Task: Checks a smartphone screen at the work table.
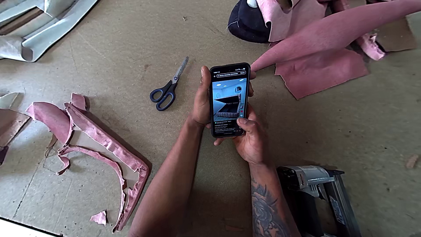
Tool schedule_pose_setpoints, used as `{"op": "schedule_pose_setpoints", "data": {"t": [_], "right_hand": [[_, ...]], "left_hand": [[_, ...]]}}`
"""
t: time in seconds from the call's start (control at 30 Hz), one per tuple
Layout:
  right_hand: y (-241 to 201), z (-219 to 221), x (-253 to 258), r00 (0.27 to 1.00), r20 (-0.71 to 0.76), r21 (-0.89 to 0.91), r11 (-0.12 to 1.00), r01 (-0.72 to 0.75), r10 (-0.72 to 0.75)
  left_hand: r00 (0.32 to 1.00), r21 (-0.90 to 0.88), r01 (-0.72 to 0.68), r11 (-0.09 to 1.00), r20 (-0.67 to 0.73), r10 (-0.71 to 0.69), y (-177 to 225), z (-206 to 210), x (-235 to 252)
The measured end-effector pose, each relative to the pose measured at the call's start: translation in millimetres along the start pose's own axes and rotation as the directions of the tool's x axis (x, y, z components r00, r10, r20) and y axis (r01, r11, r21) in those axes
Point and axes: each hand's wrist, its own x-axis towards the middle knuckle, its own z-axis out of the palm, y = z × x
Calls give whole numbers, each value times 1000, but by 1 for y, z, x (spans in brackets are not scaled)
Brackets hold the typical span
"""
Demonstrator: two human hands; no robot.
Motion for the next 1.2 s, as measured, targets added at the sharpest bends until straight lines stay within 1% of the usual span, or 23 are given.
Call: {"op": "schedule_pose_setpoints", "data": {"t": [0.07,0.17,0.23,0.33,0.43,0.6,0.67,0.73,0.83,0.93,1.07,1.13,1.2], "right_hand": [[1,0,0,1000,-26,-38,999,17,-18],[1,1,1,999,-37,-79,996,30,-33],[1,2,0,998,-51,-96,995,33,-38],[2,2,1,997,-59,-108,993,38,-45],[2,2,0,997,-65,-106,993,41,-48],[4,4,1,992,-110,-137,989,47,-63],[5,3,1,992,-108,-132,990,55,-69],[4,0,1,995,-81,-105,993,56,-65],[4,-1,2,995,-79,-55,997,56,-61],[5,-2,1,996,-69,-32,998,59,-61],[5,-2,1,998,-42,-22,998,53,-54],[4,-1,1,998,-48,-36,998,50,-51],[4,0,1,997,-59,-67,996,53,-57]], "left_hand": [[999,-7,-23,1000,-30,23,0,5,-3],[999,28,35,999,24,-35,-3,0,0],[998,33,57,998,37,-58,-3,0,1],[997,36,61,997,35,-62,-4,0,1],[995,25,66,997,76,-68,-4,1,3],[996,18,75,997,51,-76,-5,0,1],[994,21,83,996,74,-84,-5,2,3],[989,19,87,996,117,-89,-4,5,6],[984,1,89,996,152,-88,-3,4,7],[987,5,89,996,133,-89,-3,4,6],[995,9,81,997,50,-81,-5,0,1],[995,-2,79,997,56,-79,-5,0,2],[991,-9,79,997,105,-78,-4,3,5]]}}
